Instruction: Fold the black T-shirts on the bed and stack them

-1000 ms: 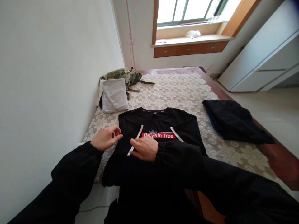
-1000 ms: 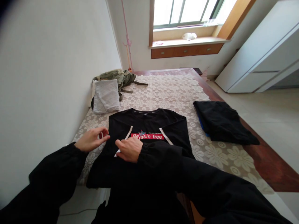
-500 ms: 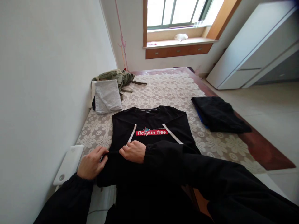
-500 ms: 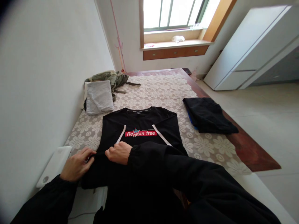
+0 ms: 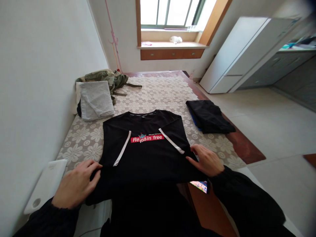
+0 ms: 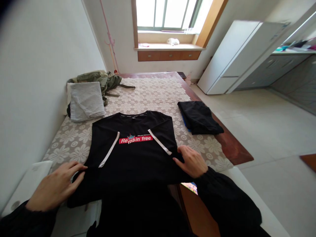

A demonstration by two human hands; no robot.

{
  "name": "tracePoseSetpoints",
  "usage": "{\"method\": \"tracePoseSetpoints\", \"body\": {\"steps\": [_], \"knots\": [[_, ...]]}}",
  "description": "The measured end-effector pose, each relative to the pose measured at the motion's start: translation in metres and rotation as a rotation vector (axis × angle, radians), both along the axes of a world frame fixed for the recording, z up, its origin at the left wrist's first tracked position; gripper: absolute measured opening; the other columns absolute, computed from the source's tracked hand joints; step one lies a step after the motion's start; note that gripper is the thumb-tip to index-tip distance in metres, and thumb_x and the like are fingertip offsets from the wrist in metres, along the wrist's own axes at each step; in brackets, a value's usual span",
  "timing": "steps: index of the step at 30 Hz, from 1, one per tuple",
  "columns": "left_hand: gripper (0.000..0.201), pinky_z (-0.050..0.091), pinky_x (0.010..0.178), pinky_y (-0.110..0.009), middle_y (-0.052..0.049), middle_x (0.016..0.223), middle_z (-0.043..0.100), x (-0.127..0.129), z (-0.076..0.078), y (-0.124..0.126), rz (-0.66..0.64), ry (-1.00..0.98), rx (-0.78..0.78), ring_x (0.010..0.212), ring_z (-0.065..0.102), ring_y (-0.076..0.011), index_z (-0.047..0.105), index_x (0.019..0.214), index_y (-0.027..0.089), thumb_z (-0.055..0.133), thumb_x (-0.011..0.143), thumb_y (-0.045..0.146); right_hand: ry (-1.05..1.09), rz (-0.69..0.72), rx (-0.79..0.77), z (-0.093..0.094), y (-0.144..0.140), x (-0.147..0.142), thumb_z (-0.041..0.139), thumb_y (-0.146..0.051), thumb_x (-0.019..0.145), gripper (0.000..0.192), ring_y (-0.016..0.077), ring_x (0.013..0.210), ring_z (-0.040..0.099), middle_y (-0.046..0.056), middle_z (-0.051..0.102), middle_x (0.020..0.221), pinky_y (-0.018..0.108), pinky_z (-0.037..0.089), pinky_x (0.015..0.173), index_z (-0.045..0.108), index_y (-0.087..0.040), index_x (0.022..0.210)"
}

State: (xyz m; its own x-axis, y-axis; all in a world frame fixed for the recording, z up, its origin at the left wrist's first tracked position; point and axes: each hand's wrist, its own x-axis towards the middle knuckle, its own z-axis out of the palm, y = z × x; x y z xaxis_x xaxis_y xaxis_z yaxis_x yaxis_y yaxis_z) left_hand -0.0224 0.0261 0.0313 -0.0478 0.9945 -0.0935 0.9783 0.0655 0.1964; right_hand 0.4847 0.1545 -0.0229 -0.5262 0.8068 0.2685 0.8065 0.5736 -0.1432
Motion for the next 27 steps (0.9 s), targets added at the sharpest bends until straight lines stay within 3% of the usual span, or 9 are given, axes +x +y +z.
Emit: {"method": "tracePoseSetpoints", "body": {"steps": [3, 6, 8, 11, 16, 22, 27], "knots": [[0.037, 0.059, 0.084, -0.037, -0.004, 0.110, 0.078, 0.036, 0.014, 0.017, -0.087, -0.121, -0.050, 0.100, 0.075, -0.0247, 0.076, 0.103, 0.030, 0.043, 0.101, 0.047, -0.066, -0.073, -0.002, -0.012, -0.012, 0.014, 0.056, -0.041, 0.103, 0.020, 0.0218, 0.077, 0.066, 0.004, 0.066, 0.086, 0.033, 0.045, 0.071, 0.054, -0.023, 0.094], [0.032, 0.057, 0.091, -0.034, -0.002, 0.112, 0.078, 0.091, 0.023, 0.039, -0.282, -0.235, -0.137, 0.104, 0.074, -0.0214, 0.073, 0.111, 0.029, 0.044, 0.106, 0.042, -0.136, -0.082, -0.005, -0.014, -0.016, 0.013, 0.052, -0.034, 0.103, 0.018, 0.0210, 0.076, 0.067, 0.004, 0.068, 0.085, 0.032, 0.042, 0.067, 0.055, -0.024, 0.088], [0.026, 0.056, 0.089, -0.034, -0.003, 0.111, 0.077, 0.133, 0.023, 0.057, -0.415, -0.212, -0.174, 0.104, 0.073, -0.0218, 0.071, 0.109, 0.027, 0.048, 0.106, 0.039, -0.171, -0.088, -0.004, -0.012, -0.014, 0.012, 0.050, -0.030, 0.101, 0.019, 0.0203, 0.072, 0.067, 0.004, 0.069, 0.082, 0.032, 0.040, 0.064, 0.057, -0.023, 0.085], [0.020, 0.054, 0.084, -0.035, -0.005, 0.114, 0.075, 0.195, 0.013, 0.086, -0.576, -0.146, -0.107, 0.104, 0.070, -0.0232, 0.068, 0.111, 0.024, 0.056, 0.105, 0.038, -0.195, -0.101, -0.006, -0.009, -0.010, 0.012, 0.050, -0.029, 0.099, 0.019, 0.0199, 0.068, 0.067, 0.005, 0.071, 0.080, 0.032, 0.037, 0.062, 0.060, -0.023, 0.085], [0.036, 0.052, 0.084, -0.041, -0.009, 0.122, 0.069, 0.272, -0.021, 0.126, -0.681, -0.092, 0.127, 0.112, 0.062, -0.0286, 0.062, 0.119, 0.019, 0.069, 0.097, 0.046, -0.192, -0.140, -0.017, -0.012, -0.008, 0.011, 0.051, -0.033, 0.101, 0.021, 0.0206, 0.068, 0.069, 0.006, 0.073, 0.079, 0.031, 0.035, 0.059, 0.065, -0.021, 0.090], [0.024, 0.048, 0.088, -0.040, -0.007, 0.123, 0.065, 0.294, -0.041, 0.143, -0.712, -0.056, 0.278, 0.108, 0.059, -0.0247, 0.058, 0.128, 0.025, 0.048, 0.106, 0.022, -0.173, -0.091, -0.103, -0.016, -0.003, 0.033, 0.048, -0.030, 0.100, 0.019, 0.0207, 0.067, 0.070, 0.005, 0.074, 0.081, 0.031, 0.038, 0.061, 0.063, -0.022, 0.090], [0.023, 0.049, 0.090, -0.044, -0.008, 0.129, 0.064, 0.296, -0.046, 0.144, -0.733, -0.053, 0.314, 0.113, 0.059, -0.0272, 0.062, 0.123, 0.027, 0.044, 0.109, 0.029, -0.194, -0.142, -0.125, -0.015, 0.002, 0.043, 0.051, -0.030, 0.097, 0.012, 0.0223, 0.069, 0.070, 0.003, 0.074, 0.083, 0.032, 0.038, 0.059, 0.060, -0.023, 0.094]]}}
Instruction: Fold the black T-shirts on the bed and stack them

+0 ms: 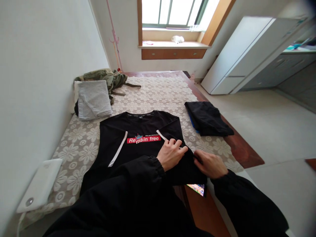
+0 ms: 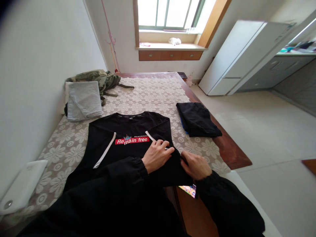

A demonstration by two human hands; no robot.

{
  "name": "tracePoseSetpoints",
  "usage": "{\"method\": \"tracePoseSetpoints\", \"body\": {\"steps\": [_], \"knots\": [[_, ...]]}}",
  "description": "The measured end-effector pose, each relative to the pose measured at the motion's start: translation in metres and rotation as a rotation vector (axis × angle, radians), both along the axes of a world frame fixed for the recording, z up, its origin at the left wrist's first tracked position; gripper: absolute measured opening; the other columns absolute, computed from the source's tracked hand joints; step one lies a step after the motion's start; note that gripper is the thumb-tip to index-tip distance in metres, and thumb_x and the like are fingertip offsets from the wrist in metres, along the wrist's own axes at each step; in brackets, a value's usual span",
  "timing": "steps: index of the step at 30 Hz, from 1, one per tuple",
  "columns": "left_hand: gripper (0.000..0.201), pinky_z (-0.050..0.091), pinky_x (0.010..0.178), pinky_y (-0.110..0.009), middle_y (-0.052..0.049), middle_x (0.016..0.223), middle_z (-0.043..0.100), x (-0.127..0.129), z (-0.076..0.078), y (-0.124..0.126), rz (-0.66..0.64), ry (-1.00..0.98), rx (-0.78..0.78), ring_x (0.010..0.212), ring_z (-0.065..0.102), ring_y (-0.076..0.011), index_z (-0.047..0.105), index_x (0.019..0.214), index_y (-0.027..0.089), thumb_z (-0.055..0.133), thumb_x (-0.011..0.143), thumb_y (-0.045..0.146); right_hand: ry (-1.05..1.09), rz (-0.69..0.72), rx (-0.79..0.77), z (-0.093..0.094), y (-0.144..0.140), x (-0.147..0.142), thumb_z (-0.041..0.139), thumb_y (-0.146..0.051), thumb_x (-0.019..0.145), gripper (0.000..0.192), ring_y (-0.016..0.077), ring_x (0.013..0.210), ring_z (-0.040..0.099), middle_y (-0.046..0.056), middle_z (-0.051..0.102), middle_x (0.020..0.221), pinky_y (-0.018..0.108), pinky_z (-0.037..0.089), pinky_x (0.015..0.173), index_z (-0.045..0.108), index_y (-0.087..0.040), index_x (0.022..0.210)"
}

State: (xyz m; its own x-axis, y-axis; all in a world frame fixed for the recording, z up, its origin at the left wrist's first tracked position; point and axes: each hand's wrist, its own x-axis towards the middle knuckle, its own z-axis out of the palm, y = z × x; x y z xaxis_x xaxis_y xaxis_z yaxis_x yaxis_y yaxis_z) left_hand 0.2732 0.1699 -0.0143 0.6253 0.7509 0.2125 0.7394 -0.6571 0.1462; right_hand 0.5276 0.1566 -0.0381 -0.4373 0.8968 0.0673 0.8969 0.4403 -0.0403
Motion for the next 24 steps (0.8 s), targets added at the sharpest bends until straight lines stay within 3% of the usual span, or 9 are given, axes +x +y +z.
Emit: {"method": "tracePoseSetpoints", "body": {"steps": [4, 9, 13, 16, 18, 20, 24], "knots": [[0.023, 0.051, 0.096, -0.046, -0.008, 0.141, 0.062, -0.004, -0.006, -0.002, -0.029, -0.055, 0.004, 0.125, 0.058, -0.0280, 0.065, 0.122, 0.026, 0.047, 0.107, 0.026, 0.109, 0.064, 0.031, 0.000, 0.001, -0.008, 0.048, -0.020, 0.094, 0.018, 0.0206, 0.077, 0.071, 0.005, 0.072, 0.095, 0.031, 0.045, 0.064, 0.060, -0.022, 0.108], [0.024, 0.037, 0.123, -0.063, -0.010, 0.140, 0.065, -0.019, -0.011, -0.009, -0.120, -0.062, 0.012, 0.147, 0.047, -0.0336, 0.067, 0.123, 0.026, 0.054, 0.104, 0.024, 0.138, 0.184, 0.000, 0.003, 0.005, -0.012, 0.047, -0.013, 0.090, 0.019, 0.0211, 0.084, 0.067, 0.006, 0.068, 0.097, 0.033, 0.051, 0.074, 0.061, -0.024, 0.098], [0.025, 0.033, 0.125, -0.066, -0.010, 0.137, 0.067, -0.026, -0.010, -0.014, -0.116, -0.061, -0.058, 0.147, 0.050, -0.0355, 0.066, 0.126, 0.024, 0.057, 0.104, 0.030, 0.079, 0.245, -0.051, 0.025, 0.008, -0.018, 0.053, -0.015, 0.088, 0.014, 0.0247, 0.093, 0.066, 0.007, 0.068, 0.099, 0.038, 0.053, 0.084, 0.063, -0.024, 0.094], [0.039, 0.033, 0.126, -0.063, -0.010, 0.143, 0.066, -0.028, -0.005, -0.015, -0.095, -0.125, -0.130, 0.149, 0.049, -0.0364, 0.063, 0.135, 0.024, 0.060, 0.103, 0.046, 0.104, 0.259, -0.041, 0.045, 0.015, -0.032, 0.059, -0.026, 0.094, 0.008, 0.0277, 0.103, 0.067, 0.009, 0.071, 0.111, 0.042, 0.053, 0.092, 0.066, -0.024, 0.097], [0.046, 0.035, 0.125, -0.061, -0.011, 0.147, 0.065, -0.036, 0.003, -0.013, -0.034, -0.154, -0.164, 0.149, 0.049, -0.0357, 0.061, 0.140, 0.024, 0.061, 0.102, 0.051, 0.186, 0.233, -0.028, 0.052, 0.032, -0.044, 0.054, -0.031, 0.101, 0.016, 0.0269, 0.109, 0.068, 0.009, 0.072, 0.118, 0.041, 0.053, 0.097, 0.068, -0.025, 0.103], [0.042, 0.038, 0.124, -0.056, -0.010, 0.148, 0.066, -0.053, 0.013, -0.009, 0.052, -0.172, -0.199, 0.146, 0.053, -0.0321, 0.062, 0.139, 0.023, 0.059, 0.104, 0.045, 0.245, 0.150, -0.023, 0.051, 0.061, -0.055, 0.048, -0.030, 0.105, 0.023, 0.0253, 0.108, 0.071, 0.010, 0.073, 0.120, 0.039, 0.054, 0.096, 0.069, -0.023, 0.110], [0.027, 0.046, 0.117, -0.039, -0.005, 0.136, 0.073, -0.126, 0.034, 0.010, 0.354, -0.218, -0.283, 0.130, 0.065, -0.0225, 0.072, 0.124, 0.026, 0.053, 0.105, 0.030, 0.169, -0.105, -0.119, 0.034, 0.140, -0.069, 0.058, -0.026, 0.095, 0.038, 0.0308, 0.109, 0.072, 0.018, 0.073, 0.130, 0.040, 0.055, 0.093, 0.068, -0.017, 0.131]]}}
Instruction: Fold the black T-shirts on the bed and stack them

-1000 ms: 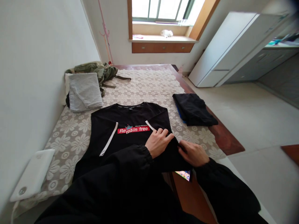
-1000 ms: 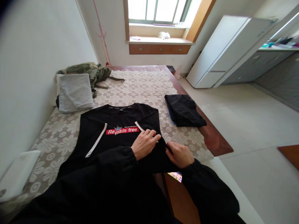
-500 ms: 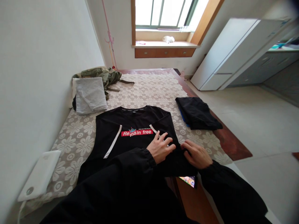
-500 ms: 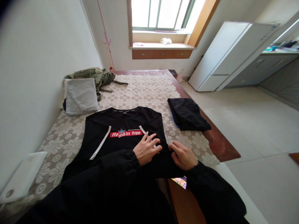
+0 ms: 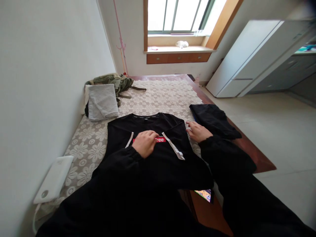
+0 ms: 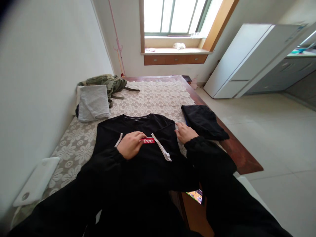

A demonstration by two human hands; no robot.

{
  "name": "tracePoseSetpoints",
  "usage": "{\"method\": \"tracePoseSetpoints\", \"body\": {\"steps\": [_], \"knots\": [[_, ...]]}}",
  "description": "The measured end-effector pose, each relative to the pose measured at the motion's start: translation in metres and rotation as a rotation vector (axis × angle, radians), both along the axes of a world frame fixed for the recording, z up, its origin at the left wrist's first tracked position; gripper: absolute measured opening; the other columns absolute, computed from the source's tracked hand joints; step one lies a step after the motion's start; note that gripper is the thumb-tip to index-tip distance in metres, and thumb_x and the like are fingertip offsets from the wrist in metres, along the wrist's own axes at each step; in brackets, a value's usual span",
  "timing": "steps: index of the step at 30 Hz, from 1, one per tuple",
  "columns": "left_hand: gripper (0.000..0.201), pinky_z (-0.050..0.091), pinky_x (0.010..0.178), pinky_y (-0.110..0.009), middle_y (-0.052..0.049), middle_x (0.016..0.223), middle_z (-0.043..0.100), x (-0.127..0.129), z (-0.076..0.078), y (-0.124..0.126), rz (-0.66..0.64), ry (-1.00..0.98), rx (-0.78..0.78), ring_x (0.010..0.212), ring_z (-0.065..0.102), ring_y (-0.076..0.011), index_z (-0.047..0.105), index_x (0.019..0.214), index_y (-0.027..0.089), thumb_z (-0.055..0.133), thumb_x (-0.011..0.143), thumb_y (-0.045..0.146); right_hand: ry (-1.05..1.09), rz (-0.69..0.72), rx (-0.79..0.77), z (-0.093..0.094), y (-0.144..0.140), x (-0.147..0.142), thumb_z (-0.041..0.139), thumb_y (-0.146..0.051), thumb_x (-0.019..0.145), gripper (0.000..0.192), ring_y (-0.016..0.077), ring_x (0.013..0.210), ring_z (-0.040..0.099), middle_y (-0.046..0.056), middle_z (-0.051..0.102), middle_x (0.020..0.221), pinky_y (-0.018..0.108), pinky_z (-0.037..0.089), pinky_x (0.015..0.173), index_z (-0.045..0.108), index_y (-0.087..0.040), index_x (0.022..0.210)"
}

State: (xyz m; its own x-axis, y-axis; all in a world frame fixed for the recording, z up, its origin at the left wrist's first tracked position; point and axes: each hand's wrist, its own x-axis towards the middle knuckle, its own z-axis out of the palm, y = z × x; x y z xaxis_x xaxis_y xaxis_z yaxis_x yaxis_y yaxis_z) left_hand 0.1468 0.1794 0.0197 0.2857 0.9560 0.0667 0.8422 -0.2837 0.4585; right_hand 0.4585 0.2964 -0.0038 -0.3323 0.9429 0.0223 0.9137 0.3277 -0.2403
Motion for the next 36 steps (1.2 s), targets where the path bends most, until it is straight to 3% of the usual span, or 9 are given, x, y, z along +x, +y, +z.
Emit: {"method": "tracePoseSetpoints", "body": {"steps": [3, 6, 8, 11, 15, 18, 25, 31, 36], "knots": [[0.030, 0.049, 0.114, -0.039, -0.007, 0.136, 0.072, -0.077, 0.007, 0.016, 0.242, 0.027, 0.002, 0.128, 0.066, -0.0252, 0.072, 0.123, 0.026, 0.051, 0.103, 0.033, -0.037, -0.098, -0.102, -0.009, 0.049, -0.008, 0.065, -0.026, 0.091, 0.037, 0.0322, 0.105, 0.073, 0.016, 0.079, 0.114, 0.039, 0.054, 0.089, 0.074, -0.018, 0.125], [0.037, 0.047, 0.117, -0.046, -0.015, 0.137, 0.070, -0.147, 0.001, 0.027, 0.535, 0.068, 0.018, 0.130, 0.064, -0.0306, 0.069, 0.128, 0.018, 0.047, 0.100, 0.027, 0.001, -0.115, -0.111, -0.014, 0.072, -0.016, 0.070, -0.030, 0.089, 0.024, 0.0267, 0.093, 0.072, 0.009, 0.078, 0.093, 0.034, 0.053, 0.083, 0.078, -0.020, 0.109], [0.039, 0.049, 0.114, -0.050, -0.019, 0.133, 0.070, -0.179, -0.009, 0.033, 0.680, 0.090, 0.011, 0.127, 0.065, -0.0345, 0.069, 0.128, 0.014, 0.049, 0.097, 0.026, 0.035, -0.134, -0.095, -0.018, 0.077, -0.019, 0.073, -0.034, 0.088, 0.020, 0.0237, 0.088, 0.070, 0.006, 0.076, 0.088, 0.032, 0.051, 0.079, 0.077, -0.021, 0.103], [0.040, 0.050, 0.112, -0.049, -0.020, 0.128, 0.071, -0.205, -0.025, 0.041, 0.784, 0.101, 0.021, 0.123, 0.065, -0.0353, 0.070, 0.126, 0.014, 0.051, 0.095, 0.031, 0.096, -0.183, -0.043, -0.026, 0.079, -0.019, 0.073, -0.037, 0.087, 0.019, 0.0219, 0.088, 0.068, 0.006, 0.073, 0.093, 0.031, 0.050, 0.078, 0.075, -0.021, 0.096], [0.032, 0.052, 0.106, -0.041, -0.015, 0.119, 0.072, -0.214, -0.035, 0.049, 0.807, 0.094, 0.039, 0.115, 0.068, -0.0317, 0.074, 0.111, 0.019, 0.056, 0.093, 0.038, 0.186, -0.224, 0.028, -0.037, 0.079, -0.018, 0.072, -0.036, 0.085, 0.015, 0.0228, 0.093, 0.067, 0.009, 0.071, 0.101, 0.033, 0.051, 0.083, 0.071, -0.021, 0.086], [0.028, 0.054, 0.097, -0.039, -0.013, 0.113, 0.074, -0.214, -0.038, 0.052, 0.826, 0.085, 0.045, 0.107, 0.069, -0.0303, 0.074, 0.101, 0.021, 0.059, 0.092, 0.043, 0.263, -0.239, 0.070, -0.046, 0.077, -0.019, 0.069, -0.036, 0.085, 0.014, 0.0228, 0.088, 0.067, 0.007, 0.071, 0.095, 0.034, 0.051, 0.082, 0.067, -0.022, 0.083], [0.029, 0.052, 0.083, -0.036, -0.010, 0.099, 0.076, -0.213, -0.046, 0.051, 0.872, 0.074, 0.060, 0.095, 0.071, -0.0284, 0.068, 0.105, 0.024, 0.052, 0.098, 0.046, 0.415, -0.278, 0.123, -0.060, 0.073, -0.021, 0.063, -0.034, 0.086, 0.013, 0.0220, 0.077, 0.067, 0.006, 0.075, 0.088, 0.034, 0.051, 0.076, 0.064, -0.023, 0.093], [0.026, 0.052, 0.086, -0.039, -0.012, 0.103, 0.075, -0.214, -0.048, 0.051, 0.888, 0.079, 0.073, 0.104, 0.070, -0.0316, 0.066, 0.106, 0.024, 0.050, 0.099, 0.044, 0.414, -0.298, 0.189, -0.062, 0.074, -0.019, 0.059, -0.031, 0.086, 0.010, 0.0273, 0.086, 0.070, 0.010, 0.074, 0.088, 0.037, 0.052, 0.080, 0.062, -0.023, 0.090], [0.028, 0.053, 0.094, -0.037, -0.011, 0.109, 0.076, -0.213, -0.049, 0.050, 0.809, 0.029, 0.107, 0.107, 0.070, -0.0283, 0.066, 0.113, 0.023, 0.051, 0.098, 0.042, 0.361, -0.161, 0.255, -0.063, 0.074, -0.018, 0.058, -0.034, 0.090, 0.024, 0.0277, 0.091, 0.067, 0.012, 0.072, 0.098, 0.041, 0.053, 0.091, 0.068, -0.019, 0.106]]}}
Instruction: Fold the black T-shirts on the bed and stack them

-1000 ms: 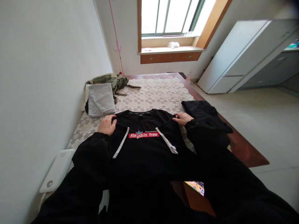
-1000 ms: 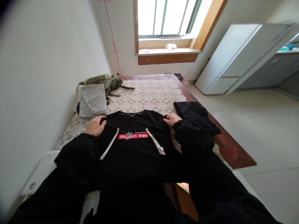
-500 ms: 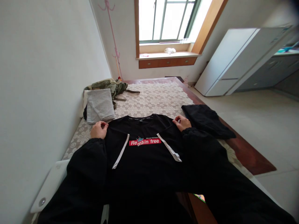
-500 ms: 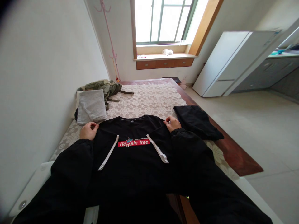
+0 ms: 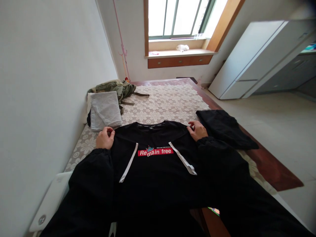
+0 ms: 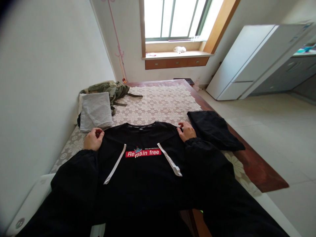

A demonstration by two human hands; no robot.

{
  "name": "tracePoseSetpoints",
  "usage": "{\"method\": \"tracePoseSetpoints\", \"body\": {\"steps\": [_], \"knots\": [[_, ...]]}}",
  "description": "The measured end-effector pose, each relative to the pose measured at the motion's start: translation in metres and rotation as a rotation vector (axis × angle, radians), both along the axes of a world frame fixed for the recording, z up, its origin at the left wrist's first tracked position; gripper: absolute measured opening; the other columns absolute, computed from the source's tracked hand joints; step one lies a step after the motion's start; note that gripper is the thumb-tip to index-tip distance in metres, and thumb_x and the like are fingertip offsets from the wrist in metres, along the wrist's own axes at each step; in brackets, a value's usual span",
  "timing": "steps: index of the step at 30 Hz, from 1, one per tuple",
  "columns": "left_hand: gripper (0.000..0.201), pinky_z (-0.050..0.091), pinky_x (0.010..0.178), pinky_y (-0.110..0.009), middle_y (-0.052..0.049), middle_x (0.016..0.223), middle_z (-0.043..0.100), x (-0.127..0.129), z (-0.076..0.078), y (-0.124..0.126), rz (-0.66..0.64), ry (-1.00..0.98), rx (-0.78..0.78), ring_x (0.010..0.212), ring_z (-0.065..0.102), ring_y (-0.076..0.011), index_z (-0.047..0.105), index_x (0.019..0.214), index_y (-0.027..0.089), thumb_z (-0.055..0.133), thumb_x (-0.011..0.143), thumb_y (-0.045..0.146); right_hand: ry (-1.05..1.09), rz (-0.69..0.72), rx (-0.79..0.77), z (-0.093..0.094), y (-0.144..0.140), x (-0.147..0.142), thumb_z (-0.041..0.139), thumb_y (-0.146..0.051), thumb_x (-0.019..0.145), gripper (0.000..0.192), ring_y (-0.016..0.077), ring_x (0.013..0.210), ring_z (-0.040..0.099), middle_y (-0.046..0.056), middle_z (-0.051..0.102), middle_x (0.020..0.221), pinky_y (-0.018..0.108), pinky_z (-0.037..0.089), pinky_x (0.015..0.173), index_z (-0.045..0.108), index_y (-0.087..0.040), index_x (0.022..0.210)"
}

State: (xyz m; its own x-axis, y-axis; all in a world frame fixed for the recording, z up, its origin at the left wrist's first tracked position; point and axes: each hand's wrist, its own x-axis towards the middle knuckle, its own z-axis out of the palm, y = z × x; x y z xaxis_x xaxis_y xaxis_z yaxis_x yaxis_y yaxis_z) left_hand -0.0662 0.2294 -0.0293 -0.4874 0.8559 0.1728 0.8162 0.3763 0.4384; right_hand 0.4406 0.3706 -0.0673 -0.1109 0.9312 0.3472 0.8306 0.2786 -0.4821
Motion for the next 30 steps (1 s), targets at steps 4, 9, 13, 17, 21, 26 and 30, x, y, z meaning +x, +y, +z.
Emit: {"method": "tracePoseSetpoints", "body": {"steps": [4, 9, 13, 17, 21, 26, 30], "knots": [[0.030, 0.054, 0.100, -0.036, -0.008, 0.115, 0.078, 0.003, 0.001, -0.001, -0.163, -0.033, 0.022, 0.110, 0.070, -0.0260, 0.071, 0.114, 0.024, 0.051, 0.098, 0.040, -0.049, 0.112, 0.042, 0.001, -0.003, -0.002, 0.059, -0.037, 0.093, 0.030, 0.0317, 0.110, 0.065, 0.014, 0.071, 0.113, 0.047, 0.051, 0.103, 0.070, -0.020, 0.114], [0.033, 0.048, 0.116, -0.037, -0.003, 0.131, 0.078, 0.006, 0.000, 0.000, -0.371, -0.046, 0.051, 0.127, 0.066, -0.0237, 0.077, 0.113, 0.026, 0.049, 0.098, 0.032, -0.075, 0.334, 0.038, 0.003, -0.006, -0.004, 0.052, -0.027, 0.098, 0.029, 0.0294, 0.123, 0.062, 0.011, 0.071, 0.129, 0.050, 0.047, 0.114, 0.077, -0.023, 0.112], [0.040, 0.048, 0.118, -0.043, -0.005, 0.139, 0.075, 0.003, -0.004, 0.003, -0.415, -0.025, 0.077, 0.128, 0.064, -0.0258, 0.076, 0.124, 0.024, 0.047, 0.097, 0.028, -0.063, 0.400, 0.058, -0.001, -0.002, -0.004, 0.046, -0.016, 0.097, 0.040, 0.0276, 0.125, 0.063, 0.008, 0.071, 0.138, 0.050, 0.049, 0.113, 0.082, -0.025, 0.112], [0.049, 0.046, 0.120, -0.045, -0.006, 0.149, 0.068, 0.002, -0.009, 0.003, -0.419, 0.019, 0.117, 0.131, 0.062, -0.0268, 0.070, 0.138, 0.022, 0.042, 0.097, 0.022, -0.154, 0.453, 0.074, -0.008, 0.001, -0.004, 0.044, -0.011, 0.095, 0.052, 0.0284, 0.118, 0.065, 0.005, 0.069, 0.145, 0.051, 0.053, 0.109, 0.078, -0.028, 0.131], [0.048, 0.048, 0.116, -0.050, -0.007, 0.147, 0.070, 0.003, -0.010, 0.002, -0.423, 0.069, 0.129, 0.126, 0.062, -0.0308, 0.071, 0.137, 0.022, 0.044, 0.098, 0.025, -0.264, 0.427, 0.101, -0.008, -0.001, -0.005, 0.045, -0.010, 0.095, 0.058, 0.0300, 0.126, 0.062, 0.004, 0.067, 0.149, 0.051, 0.052, 0.110, 0.073, -0.029, 0.142], [0.047, 0.049, 0.114, -0.049, -0.007, 0.146, 0.070, 0.005, -0.011, 0.000, -0.428, 0.114, 0.146, 0.123, 0.062, -0.0306, 0.070, 0.139, 0.022, 0.045, 0.100, 0.028, -0.348, 0.431, 0.184, -0.005, -0.006, -0.005, 0.043, -0.013, 0.100, 0.058, 0.0288, 0.143, 0.052, 0.005, 0.060, 0.158, 0.050, 0.042, 0.121, 0.064, -0.028, 0.152], [0.045, 0.049, 0.112, -0.052, -0.009, 0.144, 0.071, 0.005, -0.012, -0.001, -0.431, 0.158, 0.134, 0.128, 0.061, -0.0330, 0.071, 0.137, 0.023, 0.048, 0.100, 0.031, -0.405, 0.358, 0.210, -0.004, -0.010, -0.008, 0.044, -0.026, 0.106, 0.052, 0.0326, 0.149, 0.047, 0.007, 0.059, 0.159, 0.061, 0.026, 0.128, 0.058, -0.031, 0.156]]}}
